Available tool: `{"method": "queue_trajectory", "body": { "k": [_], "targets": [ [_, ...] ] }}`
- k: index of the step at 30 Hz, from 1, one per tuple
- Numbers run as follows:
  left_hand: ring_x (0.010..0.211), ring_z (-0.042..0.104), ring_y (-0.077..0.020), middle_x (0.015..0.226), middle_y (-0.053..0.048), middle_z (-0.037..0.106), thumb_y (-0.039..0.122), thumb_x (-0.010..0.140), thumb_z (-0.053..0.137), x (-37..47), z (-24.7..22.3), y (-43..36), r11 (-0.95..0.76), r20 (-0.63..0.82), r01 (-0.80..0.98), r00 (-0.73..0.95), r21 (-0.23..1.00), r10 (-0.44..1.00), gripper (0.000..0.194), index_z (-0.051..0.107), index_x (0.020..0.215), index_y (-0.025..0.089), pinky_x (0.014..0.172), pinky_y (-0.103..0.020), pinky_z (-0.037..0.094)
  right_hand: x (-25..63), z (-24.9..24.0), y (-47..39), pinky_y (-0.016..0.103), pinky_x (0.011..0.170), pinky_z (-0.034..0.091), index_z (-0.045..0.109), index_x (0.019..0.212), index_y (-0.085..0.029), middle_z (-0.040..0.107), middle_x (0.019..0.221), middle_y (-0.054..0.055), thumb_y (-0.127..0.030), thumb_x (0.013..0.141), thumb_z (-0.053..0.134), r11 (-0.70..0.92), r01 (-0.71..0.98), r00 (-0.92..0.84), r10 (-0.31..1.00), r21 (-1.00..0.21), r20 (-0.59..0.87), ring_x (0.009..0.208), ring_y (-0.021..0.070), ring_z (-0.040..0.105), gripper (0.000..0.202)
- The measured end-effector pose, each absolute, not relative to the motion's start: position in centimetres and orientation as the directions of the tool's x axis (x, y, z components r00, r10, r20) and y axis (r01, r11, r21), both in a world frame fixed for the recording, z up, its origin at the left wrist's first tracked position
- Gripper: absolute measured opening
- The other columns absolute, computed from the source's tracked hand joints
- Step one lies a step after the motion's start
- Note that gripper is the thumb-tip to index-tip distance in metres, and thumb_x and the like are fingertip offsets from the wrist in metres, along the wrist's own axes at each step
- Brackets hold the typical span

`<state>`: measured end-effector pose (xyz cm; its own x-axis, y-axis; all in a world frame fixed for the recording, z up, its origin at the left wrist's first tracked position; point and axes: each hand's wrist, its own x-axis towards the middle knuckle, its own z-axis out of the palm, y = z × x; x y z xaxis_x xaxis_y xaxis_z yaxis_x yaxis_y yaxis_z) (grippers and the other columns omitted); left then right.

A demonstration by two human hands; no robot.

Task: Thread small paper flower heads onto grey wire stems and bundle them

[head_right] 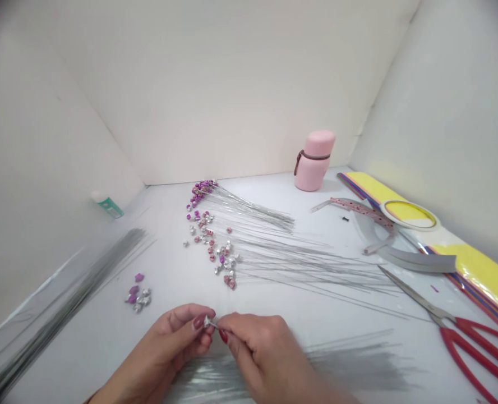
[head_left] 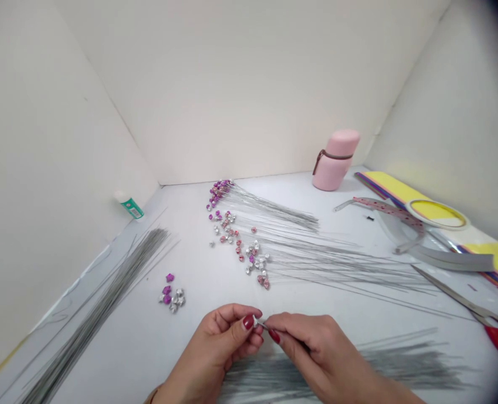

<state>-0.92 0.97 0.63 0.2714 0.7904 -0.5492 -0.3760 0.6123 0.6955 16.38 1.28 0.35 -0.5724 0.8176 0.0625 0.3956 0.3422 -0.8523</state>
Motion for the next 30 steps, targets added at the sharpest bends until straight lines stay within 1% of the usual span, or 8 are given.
{"method": "queue_trajectory", "body": {
  "k": [9, 14, 16, 19, 23, 26, 28, 30],
  "targets": [
    [0.050, 0.053, -0.0041, 0.060, -0.002, 0.062, 0.027, 0.065, 0.070, -1.07, 0.46, 1.21, 0.633, -0.565, -0.352, 0.285, 0.690, 0.774, 0.019, 0.065, 0.073, 0.010, 0.052, -0.013, 0.042, 16.44, 0.54, 1.33, 0.017, 0.061, 0.036, 0.057, 0.083, -0.021, 0.058, 0.071, -0.003, -0.016, 0.088, 0.034, 0.375, 0.406, -0.587, 0.806, -0.833, 0.076, 0.064, 0.0091, 0.052, 0.024],
    [0.051, 0.051, -0.0040, 0.059, -0.001, 0.061, 0.028, 0.066, 0.070, -0.95, 0.52, 1.12, 0.611, -0.545, -0.298, 0.278, 0.734, 0.791, 0.019, 0.066, 0.072, 0.010, 0.053, -0.013, 0.040, 16.59, 0.78, 1.19, 0.016, 0.062, 0.036, 0.056, 0.085, -0.023, 0.060, 0.075, -0.004, -0.012, 0.087, 0.033, 0.410, 0.386, -0.615, 0.782, -0.827, 0.101, 0.066, 0.0084, 0.053, 0.026],
    [0.052, 0.051, -0.0046, 0.057, 0.000, 0.061, 0.028, 0.067, 0.068, -0.96, 0.53, 1.03, 0.579, -0.523, -0.256, 0.256, 0.774, 0.813, 0.019, 0.066, 0.073, 0.011, 0.054, -0.013, 0.038, 16.71, 0.79, 1.21, 0.017, 0.062, 0.035, 0.056, 0.086, -0.023, 0.061, 0.075, -0.003, -0.010, 0.085, 0.034, 0.445, 0.421, -0.624, 0.775, -0.790, 0.103, 0.066, 0.0091, 0.054, 0.026],
    [0.054, 0.051, -0.0061, 0.055, 0.001, 0.060, 0.030, 0.069, 0.066, -1.12, 0.53, 0.96, 0.516, -0.483, -0.138, 0.216, 0.845, 0.849, 0.018, 0.067, 0.075, 0.012, 0.056, -0.015, 0.038, 16.96, 0.60, 1.20, 0.021, 0.058, 0.034, 0.057, 0.085, -0.021, 0.061, 0.069, -0.001, -0.009, 0.082, 0.036, 0.534, 0.532, -0.636, 0.765, -0.657, 0.107, 0.061, 0.0113, 0.053, 0.024],
    [0.059, 0.053, -0.0103, 0.058, 0.000, 0.061, 0.031, 0.070, 0.064, -1.42, 0.58, 0.92, 0.392, -0.399, 0.075, 0.204, 0.917, 0.894, 0.018, 0.067, 0.077, 0.015, 0.059, -0.019, 0.041, 17.23, 0.30, 0.96, 0.025, 0.051, 0.028, 0.057, 0.083, -0.019, 0.058, 0.062, -0.001, -0.006, 0.077, 0.039, 0.674, 0.606, -0.657, 0.724, -0.423, 0.213, 0.053, 0.0134, 0.048, 0.023],
    [0.062, 0.055, -0.0127, 0.063, -0.001, 0.061, 0.030, 0.073, 0.060, -1.58, 0.47, 0.81, 0.224, -0.276, 0.229, 0.225, 0.947, 0.935, 0.016, 0.067, 0.077, 0.016, 0.060, -0.021, 0.043, 17.26, 0.24, 0.66, 0.028, 0.050, 0.025, 0.057, 0.085, -0.017, 0.056, 0.061, 0.001, -0.003, 0.074, 0.040, 0.752, 0.600, -0.698, 0.659, -0.272, 0.281, 0.051, 0.0152, 0.045, 0.025],
    [0.063, 0.056, -0.0139, 0.066, -0.002, 0.062, 0.028, 0.075, 0.057, -1.65, 0.36, 0.74, 0.075, -0.165, 0.328, 0.258, 0.942, 0.952, 0.015, 0.068, 0.079, 0.017, 0.060, -0.023, 0.043, 17.16, 0.28, 0.50, 0.028, 0.050, 0.025, 0.057, 0.084, -0.016, 0.056, 0.062, 0.002, -0.002, 0.072, 0.040, 0.764, 0.594, -0.714, 0.644, -0.250, 0.274, 0.051, 0.0158, 0.044, 0.025],
    [0.064, 0.057, -0.0147, 0.069, -0.004, 0.063, 0.025, 0.076, 0.055, -1.70, 0.37, 0.71, -0.060, -0.067, 0.396, 0.299, 0.916, 0.952, 0.015, 0.068, 0.081, 0.018, 0.060, -0.023, 0.044, 16.96, 0.42, 0.44, 0.027, 0.051, 0.027, 0.057, 0.081, -0.016, 0.057, 0.062, 0.002, -0.003, 0.073, 0.039, 0.710, 0.598, -0.688, 0.693, -0.371, 0.217, 0.052, 0.0151, 0.046, 0.023]
  ]
}}
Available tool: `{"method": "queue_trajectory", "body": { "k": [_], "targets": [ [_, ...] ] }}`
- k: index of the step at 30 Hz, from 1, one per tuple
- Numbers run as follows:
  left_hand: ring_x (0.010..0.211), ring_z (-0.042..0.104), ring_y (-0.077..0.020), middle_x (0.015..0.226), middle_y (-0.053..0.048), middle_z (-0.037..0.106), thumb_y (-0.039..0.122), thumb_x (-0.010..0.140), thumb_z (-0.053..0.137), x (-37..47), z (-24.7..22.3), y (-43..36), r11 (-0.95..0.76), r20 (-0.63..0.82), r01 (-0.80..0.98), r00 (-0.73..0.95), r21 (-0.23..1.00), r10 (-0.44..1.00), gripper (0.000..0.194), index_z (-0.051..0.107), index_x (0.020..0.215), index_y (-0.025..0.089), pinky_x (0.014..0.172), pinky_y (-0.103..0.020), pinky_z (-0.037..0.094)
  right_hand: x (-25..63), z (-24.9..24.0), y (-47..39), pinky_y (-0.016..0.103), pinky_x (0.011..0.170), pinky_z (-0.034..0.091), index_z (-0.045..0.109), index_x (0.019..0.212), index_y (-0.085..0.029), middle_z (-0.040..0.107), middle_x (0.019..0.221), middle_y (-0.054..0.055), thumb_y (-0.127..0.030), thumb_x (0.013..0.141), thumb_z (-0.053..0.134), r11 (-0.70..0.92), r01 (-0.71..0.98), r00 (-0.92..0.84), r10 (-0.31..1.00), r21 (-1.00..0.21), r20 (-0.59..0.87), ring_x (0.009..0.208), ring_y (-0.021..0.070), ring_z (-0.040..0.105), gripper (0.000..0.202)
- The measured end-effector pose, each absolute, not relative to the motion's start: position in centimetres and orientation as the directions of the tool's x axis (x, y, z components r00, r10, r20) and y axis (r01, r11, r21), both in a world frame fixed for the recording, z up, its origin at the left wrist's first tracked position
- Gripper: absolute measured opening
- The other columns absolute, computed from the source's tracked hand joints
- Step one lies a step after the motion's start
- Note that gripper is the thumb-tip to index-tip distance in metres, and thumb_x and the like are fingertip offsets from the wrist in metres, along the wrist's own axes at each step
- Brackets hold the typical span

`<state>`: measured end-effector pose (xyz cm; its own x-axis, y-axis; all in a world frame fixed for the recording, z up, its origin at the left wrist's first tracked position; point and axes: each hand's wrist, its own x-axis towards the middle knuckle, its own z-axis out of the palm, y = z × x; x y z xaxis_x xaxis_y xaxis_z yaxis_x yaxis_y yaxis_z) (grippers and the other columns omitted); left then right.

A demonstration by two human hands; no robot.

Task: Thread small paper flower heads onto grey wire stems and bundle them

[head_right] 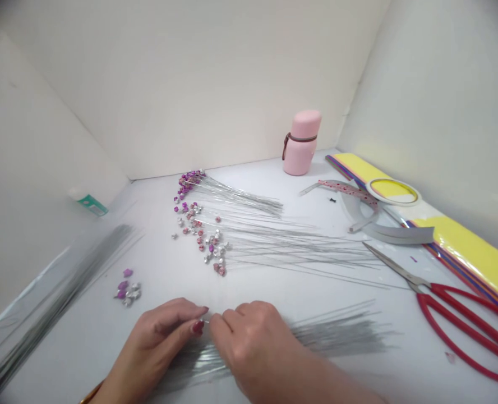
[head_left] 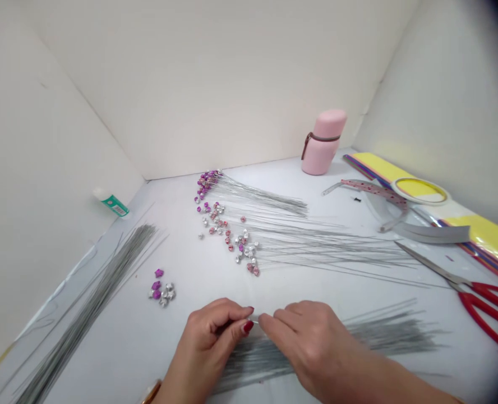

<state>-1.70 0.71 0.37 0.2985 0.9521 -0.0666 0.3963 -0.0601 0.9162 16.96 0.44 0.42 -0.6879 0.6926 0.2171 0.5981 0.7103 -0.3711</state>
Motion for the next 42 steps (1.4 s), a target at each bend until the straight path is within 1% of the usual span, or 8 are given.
{"method": "queue_trajectory", "body": {
  "k": [4, 7, 14, 20, 27, 31, 34, 42],
  "targets": [
    [0.064, 0.059, -0.0159, 0.069, -0.005, 0.065, 0.023, 0.077, 0.055, -1.7, 1.0, 0.7, -0.110, -0.029, 0.432, 0.302, 0.895, 0.953, 0.014, 0.069, 0.080, 0.019, 0.059, -0.023, 0.044, 16.3, 0.8, 0.6, 0.021, 0.052, 0.033, 0.057, 0.075, -0.016, 0.055, 0.060, -0.001, -0.015, 0.082, 0.037, 0.277, 0.481, -0.556, 0.830, -0.832, -0.045, 0.054, 0.0109, 0.046, 0.021],
    [0.064, 0.059, -0.0168, 0.069, -0.005, 0.066, 0.024, 0.076, 0.057, -1.7, 1.6, 0.7, -0.069, -0.052, 0.401, 0.284, 0.914, 0.957, 0.013, 0.069, 0.077, 0.019, 0.059, -0.023, 0.045, 15.9, 0.9, 0.6, 0.019, 0.044, 0.030, 0.057, 0.077, -0.015, 0.048, 0.053, -0.003, -0.023, 0.085, 0.036, -0.043, 0.359, -0.509, 0.829, -0.932, -0.234, 0.048, 0.0093, 0.040, 0.024],
    [0.062, 0.057, -0.0157, 0.063, -0.003, 0.063, 0.029, 0.074, 0.058, -1.5, 1.5, 0.7, 0.224, -0.284, 0.257, 0.224, 0.940, 0.932, 0.014, 0.067, 0.071, 0.018, 0.060, -0.022, 0.044, 16.2, 0.3, 0.4, 0.027, 0.052, 0.032, 0.061, 0.073, -0.012, 0.056, 0.059, 0.007, -0.011, 0.080, 0.029, 0.653, 0.508, -0.615, 0.732, -0.562, 0.294, 0.053, 0.0151, 0.046, 0.033],
    [0.063, 0.058, -0.0168, 0.066, -0.006, 0.065, 0.026, 0.075, 0.058, -1.7, 2.5, 0.8, -0.018, -0.097, 0.336, 0.322, 0.942, 0.942, 0.015, 0.069, 0.070, 0.017, 0.061, -0.023, 0.043, 15.7, 1.1, 0.4, 0.018, 0.041, 0.028, 0.057, 0.079, -0.014, 0.034, 0.051, -0.005, -0.029, 0.086, 0.035, -0.094, 0.282, -0.543, 0.805, -0.955, -0.239, 0.043, 0.0082, 0.031, 0.028],
    [0.060, 0.056, -0.0161, 0.061, -0.003, 0.062, 0.028, 0.073, 0.059, -1.5, 1.7, 0.7, 0.205, -0.279, 0.290, 0.245, 0.935, 0.928, 0.013, 0.068, 0.071, 0.018, 0.059, -0.024, 0.044, 16.1, 0.9, 0.0, 0.027, 0.052, 0.032, 0.062, 0.080, -0.010, 0.055, 0.062, 0.007, -0.011, 0.080, 0.030, 0.621, 0.520, -0.648, 0.734, -0.586, 0.202, 0.054, 0.0148, 0.043, 0.032],
    [0.068, 0.059, -0.0174, 0.071, -0.005, 0.066, 0.021, 0.074, 0.059, -1.7, 2.0, 0.5, -0.063, -0.064, 0.376, 0.316, 0.924, 0.947, 0.011, 0.069, 0.075, 0.020, 0.063, -0.024, 0.044, 16.0, 0.9, 0.3, 0.021, 0.048, 0.030, 0.060, 0.076, -0.015, 0.044, 0.053, -0.003, -0.022, 0.082, 0.039, 0.025, 0.271, -0.540, 0.832, -0.962, -0.130, 0.049, 0.0096, 0.036, 0.023],
    [0.068, 0.059, -0.0167, 0.071, -0.004, 0.067, 0.020, 0.075, 0.058, -1.7, 2.2, 0.5, -0.085, -0.032, 0.335, 0.327, 0.938, 0.945, 0.011, 0.069, 0.076, 0.021, 0.064, -0.023, 0.044, 16.0, 1.2, 0.9, 0.019, 0.042, 0.023, 0.061, 0.076, -0.014, 0.033, 0.048, -0.007, -0.029, 0.081, 0.046, -0.317, 0.089, -0.551, 0.774, -0.944, -0.311, 0.044, 0.0071, 0.026, 0.022],
    [0.066, 0.057, -0.0133, 0.068, -0.002, 0.064, 0.027, 0.073, 0.061, -1.2, 0.9, 0.8, 0.213, -0.223, 0.111, 0.078, 0.971, 0.972, 0.015, 0.065, 0.081, 0.016, 0.064, -0.022, 0.044, 16.7, 1.3, 1.9, 0.019, 0.058, 0.035, 0.063, 0.084, -0.017, 0.059, 0.067, -0.002, -0.015, 0.086, 0.040, 0.389, 0.426, -0.531, 0.838, -0.817, 0.122, 0.059, 0.0092, 0.049, 0.023]
  ]
}}
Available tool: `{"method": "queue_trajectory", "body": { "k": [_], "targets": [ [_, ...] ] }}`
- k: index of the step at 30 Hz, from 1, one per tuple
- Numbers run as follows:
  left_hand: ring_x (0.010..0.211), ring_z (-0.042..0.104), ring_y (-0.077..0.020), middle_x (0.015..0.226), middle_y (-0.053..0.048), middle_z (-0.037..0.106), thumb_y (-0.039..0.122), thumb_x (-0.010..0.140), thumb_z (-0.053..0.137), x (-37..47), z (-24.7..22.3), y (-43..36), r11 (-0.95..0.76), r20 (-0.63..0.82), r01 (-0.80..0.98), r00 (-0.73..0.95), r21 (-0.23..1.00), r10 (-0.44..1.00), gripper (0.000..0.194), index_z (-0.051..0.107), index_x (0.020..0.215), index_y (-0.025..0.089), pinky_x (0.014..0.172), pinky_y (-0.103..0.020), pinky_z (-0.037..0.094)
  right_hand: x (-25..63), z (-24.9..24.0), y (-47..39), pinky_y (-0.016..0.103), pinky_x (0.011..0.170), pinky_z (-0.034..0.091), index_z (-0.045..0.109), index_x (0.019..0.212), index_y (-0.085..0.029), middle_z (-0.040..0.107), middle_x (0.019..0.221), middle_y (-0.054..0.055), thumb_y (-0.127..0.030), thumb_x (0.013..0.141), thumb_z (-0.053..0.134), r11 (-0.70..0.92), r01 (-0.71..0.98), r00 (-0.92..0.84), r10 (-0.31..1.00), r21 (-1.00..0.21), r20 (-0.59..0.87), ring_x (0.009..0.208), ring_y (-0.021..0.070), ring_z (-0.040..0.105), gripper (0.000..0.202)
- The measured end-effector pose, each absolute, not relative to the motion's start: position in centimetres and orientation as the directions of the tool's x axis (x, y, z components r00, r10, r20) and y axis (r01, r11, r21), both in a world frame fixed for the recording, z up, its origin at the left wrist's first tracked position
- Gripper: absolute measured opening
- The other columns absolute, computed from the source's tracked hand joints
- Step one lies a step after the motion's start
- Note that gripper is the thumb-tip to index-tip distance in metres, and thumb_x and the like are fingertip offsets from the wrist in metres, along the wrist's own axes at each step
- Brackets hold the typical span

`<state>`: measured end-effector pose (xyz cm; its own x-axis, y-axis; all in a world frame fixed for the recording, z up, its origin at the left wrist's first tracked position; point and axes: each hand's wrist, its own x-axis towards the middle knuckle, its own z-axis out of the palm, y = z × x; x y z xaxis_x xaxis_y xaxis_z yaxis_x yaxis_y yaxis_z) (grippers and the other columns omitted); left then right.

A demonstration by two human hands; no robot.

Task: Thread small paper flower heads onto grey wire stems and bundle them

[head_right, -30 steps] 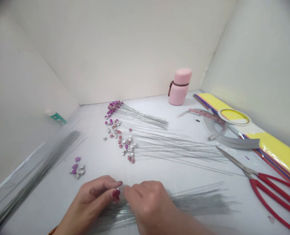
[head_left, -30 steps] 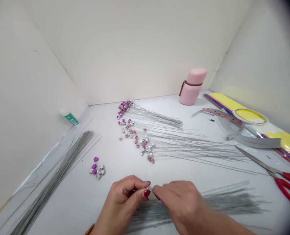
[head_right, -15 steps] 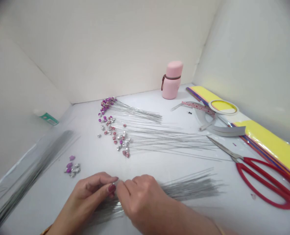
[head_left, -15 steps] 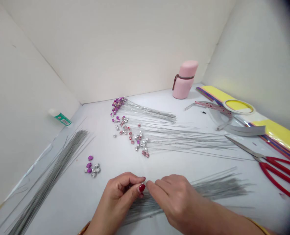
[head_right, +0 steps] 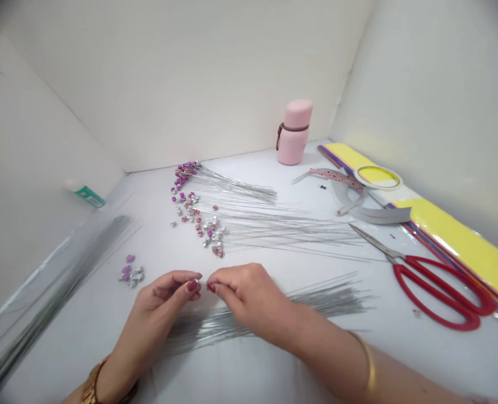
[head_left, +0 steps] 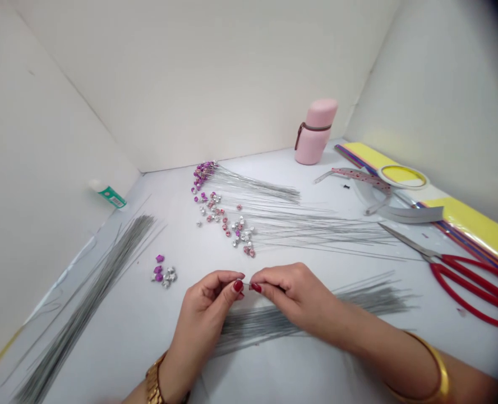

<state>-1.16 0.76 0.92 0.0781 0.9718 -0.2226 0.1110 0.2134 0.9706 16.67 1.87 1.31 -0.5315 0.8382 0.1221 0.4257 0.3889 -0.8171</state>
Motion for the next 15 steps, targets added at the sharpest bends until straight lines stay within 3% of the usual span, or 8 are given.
{"method": "queue_trajectory", "body": {
  "k": [4, 8, 12, 15],
  "targets": [
    [0.063, 0.054, -0.0111, 0.068, 0.000, 0.060, 0.032, 0.072, 0.061, -1.8, 0.6, 1.3, 0.218, -0.218, -0.015, -0.117, 0.976, 0.969, 0.020, 0.063, 0.084, 0.016, 0.065, -0.021, 0.042, 17.1, 0.7, 2.1, 0.020, 0.065, 0.037, 0.061, 0.089, -0.019, 0.061, 0.075, 0.000, -0.016, 0.086, 0.041, 0.458, 0.542, -0.527, 0.838, -0.705, 0.140, 0.069, 0.0107, 0.054, 0.020],
    [0.062, 0.053, -0.0121, 0.067, -0.001, 0.061, 0.033, 0.070, 0.062, -1.7, 0.6, 1.4, 0.216, -0.210, 0.084, -0.069, 0.973, 0.975, 0.021, 0.064, 0.081, 0.015, 0.061, -0.020, 0.041, 17.6, 0.9, 2.3, 0.023, 0.069, 0.039, 0.057, 0.101, -0.023, 0.056, 0.093, 0.003, -0.017, 0.084, 0.046, 0.472, 0.685, -0.485, 0.864, -0.554, 0.136, 0.076, 0.0128, 0.055, 0.021],
    [0.063, 0.053, -0.0112, 0.065, 0.001, 0.062, 0.035, 0.069, 0.062, -1.6, 0.4, 1.5, 0.222, -0.214, 0.084, -0.096, 0.972, 0.972, 0.022, 0.065, 0.082, 0.017, 0.062, -0.019, 0.040, 17.8, 1.9, 1.8, 0.021, 0.062, 0.039, 0.059, 0.081, -0.020, 0.054, 0.083, 0.000, -0.029, 0.078, 0.057, 0.567, 0.622, -0.658, 0.753, -0.540, 0.033, 0.068, 0.0114, 0.053, 0.009],
    [0.064, 0.053, -0.0100, 0.065, 0.001, 0.061, 0.036, 0.069, 0.063, -1.8, 0.1, 1.8, 0.278, -0.274, 0.017, -0.114, 0.961, 0.955, 0.024, 0.065, 0.083, 0.017, 0.064, -0.018, 0.040, 17.6, 2.5, 1.5, 0.020, 0.061, 0.039, 0.059, 0.074, -0.019, 0.058, 0.075, -0.002, -0.027, 0.077, 0.060, 0.615, 0.575, -0.772, 0.627, -0.540, -0.109, 0.069, 0.0117, 0.055, 0.008]
  ]
}}
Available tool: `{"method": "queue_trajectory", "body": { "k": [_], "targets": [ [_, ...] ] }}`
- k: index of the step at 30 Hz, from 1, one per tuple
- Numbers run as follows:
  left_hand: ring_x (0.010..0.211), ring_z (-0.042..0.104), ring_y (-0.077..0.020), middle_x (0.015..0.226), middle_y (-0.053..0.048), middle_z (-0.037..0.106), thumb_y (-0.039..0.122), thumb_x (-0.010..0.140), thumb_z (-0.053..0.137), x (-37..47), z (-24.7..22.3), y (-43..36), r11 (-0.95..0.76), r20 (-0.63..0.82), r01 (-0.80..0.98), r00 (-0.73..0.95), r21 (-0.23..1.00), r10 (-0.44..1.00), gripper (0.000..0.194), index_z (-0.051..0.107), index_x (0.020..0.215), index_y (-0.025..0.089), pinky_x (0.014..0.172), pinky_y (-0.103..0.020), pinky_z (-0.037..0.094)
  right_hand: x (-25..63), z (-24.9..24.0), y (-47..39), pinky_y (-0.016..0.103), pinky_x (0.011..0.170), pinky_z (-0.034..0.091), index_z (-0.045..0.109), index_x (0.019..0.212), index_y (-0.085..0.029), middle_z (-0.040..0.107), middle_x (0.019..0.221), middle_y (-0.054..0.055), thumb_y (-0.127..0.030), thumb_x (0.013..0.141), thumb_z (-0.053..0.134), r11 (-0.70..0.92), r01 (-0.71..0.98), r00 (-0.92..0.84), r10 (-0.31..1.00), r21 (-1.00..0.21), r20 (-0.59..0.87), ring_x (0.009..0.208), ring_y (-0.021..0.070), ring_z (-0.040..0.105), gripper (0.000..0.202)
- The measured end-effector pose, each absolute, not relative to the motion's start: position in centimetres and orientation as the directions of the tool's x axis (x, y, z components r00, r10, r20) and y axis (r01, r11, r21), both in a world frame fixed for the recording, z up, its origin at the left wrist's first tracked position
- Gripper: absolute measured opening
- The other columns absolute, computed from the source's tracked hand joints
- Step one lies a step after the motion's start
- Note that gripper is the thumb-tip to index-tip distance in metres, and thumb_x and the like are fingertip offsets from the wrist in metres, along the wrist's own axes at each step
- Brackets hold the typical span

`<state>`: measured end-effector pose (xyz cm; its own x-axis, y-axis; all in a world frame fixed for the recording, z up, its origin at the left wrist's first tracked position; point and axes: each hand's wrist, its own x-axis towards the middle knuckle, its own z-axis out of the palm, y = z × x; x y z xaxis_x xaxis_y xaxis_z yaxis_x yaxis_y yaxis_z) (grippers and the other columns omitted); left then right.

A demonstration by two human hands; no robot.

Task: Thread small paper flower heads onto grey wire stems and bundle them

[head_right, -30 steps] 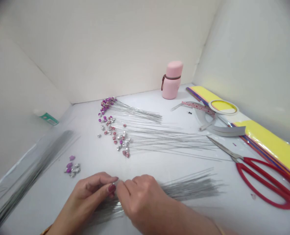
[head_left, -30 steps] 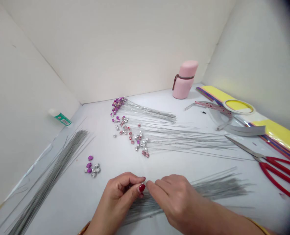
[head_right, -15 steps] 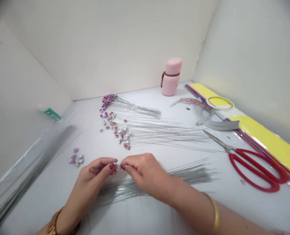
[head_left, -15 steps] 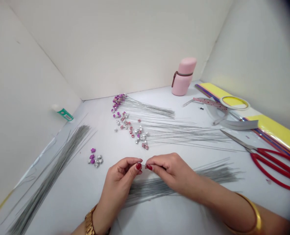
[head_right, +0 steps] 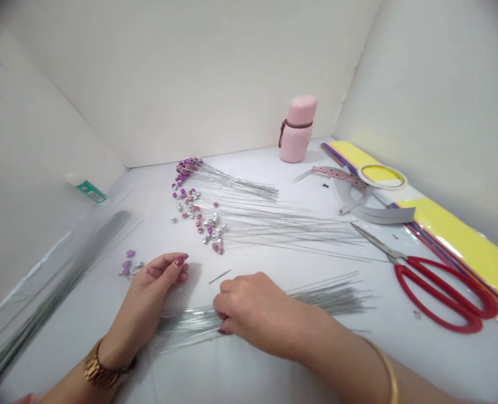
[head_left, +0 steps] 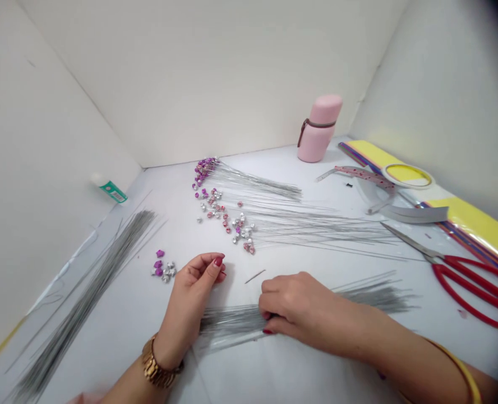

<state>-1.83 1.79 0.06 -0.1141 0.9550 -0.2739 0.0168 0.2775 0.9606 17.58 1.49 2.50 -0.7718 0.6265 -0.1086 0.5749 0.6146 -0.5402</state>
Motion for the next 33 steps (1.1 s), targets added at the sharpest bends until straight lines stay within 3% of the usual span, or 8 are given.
{"method": "queue_trajectory", "body": {
  "k": [4, 10, 14, 17, 23, 27, 33],
  "targets": [
    [0.065, 0.053, -0.0087, 0.069, 0.002, 0.061, 0.034, 0.071, 0.062, -2.1, -0.1, 2.0, 0.303, -0.302, -0.006, -0.079, 0.953, 0.950, 0.022, 0.063, 0.086, 0.017, 0.064, -0.016, 0.040, 17.3, 2.8, 1.5, 0.020, 0.062, 0.039, 0.059, 0.073, -0.018, 0.060, 0.075, -0.001, -0.021, 0.083, 0.052, 0.606, 0.600, -0.771, 0.612, -0.522, -0.176, 0.070, 0.0113, 0.056, 0.013],
    [0.064, 0.053, -0.0089, 0.066, 0.001, 0.060, 0.032, 0.073, 0.061, -2.4, 0.2, 1.9, 0.295, -0.297, -0.045, -0.057, 0.954, 0.953, 0.021, 0.063, 0.087, 0.016, 0.063, -0.017, 0.041, 17.7, 2.5, 1.7, 0.022, 0.058, 0.037, 0.050, 0.073, -0.018, 0.060, 0.074, -0.001, -0.018, 0.085, 0.046, 0.603, 0.636, -0.726, 0.679, -0.482, -0.108, 0.066, 0.0125, 0.054, 0.013],
    [0.053, 0.048, -0.0064, 0.065, 0.001, 0.058, 0.032, 0.074, 0.059, -2.2, 0.5, 1.8, 0.298, -0.300, -0.059, -0.023, 0.953, 0.954, 0.022, 0.062, 0.087, 0.015, 0.049, -0.015, 0.039, 17.9, 2.2, 1.8, 0.022, 0.049, 0.032, 0.047, 0.077, -0.020, 0.057, 0.064, -0.003, -0.017, 0.087, 0.040, 0.532, 0.717, -0.632, 0.769, -0.451, -0.096, 0.053, 0.0115, 0.051, 0.013],
    [0.049, 0.044, -0.0051, 0.065, 0.002, 0.056, 0.032, 0.073, 0.060, -1.6, 0.5, 1.4, 0.314, -0.317, -0.084, -0.022, 0.946, 0.948, 0.021, 0.062, 0.086, 0.016, 0.040, -0.013, 0.036, 17.6, 1.9, 1.6, 0.022, 0.053, 0.033, 0.049, 0.086, -0.020, 0.058, 0.074, -0.001, -0.017, 0.088, 0.039, 0.526, 0.729, -0.589, 0.808, -0.437, -0.010, 0.060, 0.0121, 0.053, 0.010],
    [0.052, 0.048, -0.0039, 0.065, 0.002, 0.058, 0.027, 0.076, 0.060, -0.3, 0.4, 0.3, 0.434, -0.418, -0.276, 0.118, 0.857, 0.901, 0.015, 0.062, 0.083, 0.015, 0.051, -0.013, 0.041, 17.3, 1.4, 0.8, 0.023, 0.052, 0.028, 0.052, 0.082, -0.023, 0.054, 0.070, -0.003, -0.014, 0.084, 0.046, 0.697, 0.664, -0.706, 0.704, -0.272, 0.081, 0.056, 0.0112, 0.046, 0.011],
    [0.066, 0.054, -0.0065, 0.074, 0.000, 0.060, 0.024, 0.078, 0.058, -0.4, 0.6, 0.4, 0.457, -0.468, -0.435, 0.088, 0.776, 0.879, 0.013, 0.062, 0.085, 0.014, 0.068, -0.018, 0.046, 18.2, 1.3, 1.2, 0.024, 0.050, 0.027, 0.054, 0.096, -0.025, 0.053, 0.065, -0.004, -0.008, 0.081, 0.045, 0.677, 0.681, -0.657, 0.733, -0.279, 0.178, 0.054, 0.0109, 0.047, 0.024],
    [0.060, 0.052, -0.0048, 0.074, -0.001, 0.060, 0.024, 0.078, 0.058, -0.8, 0.8, 0.8, 0.500, -0.513, -0.427, 0.094, 0.754, 0.853, 0.015, 0.063, 0.088, 0.014, 0.062, -0.016, 0.046, 18.8, 1.7, 1.7, 0.024, 0.045, 0.025, 0.055, 0.104, -0.023, 0.052, 0.057, -0.003, -0.008, 0.083, 0.037, 0.692, 0.671, -0.614, 0.720, -0.267, 0.324, 0.048, 0.0108, 0.048, 0.032]
  ]
}}
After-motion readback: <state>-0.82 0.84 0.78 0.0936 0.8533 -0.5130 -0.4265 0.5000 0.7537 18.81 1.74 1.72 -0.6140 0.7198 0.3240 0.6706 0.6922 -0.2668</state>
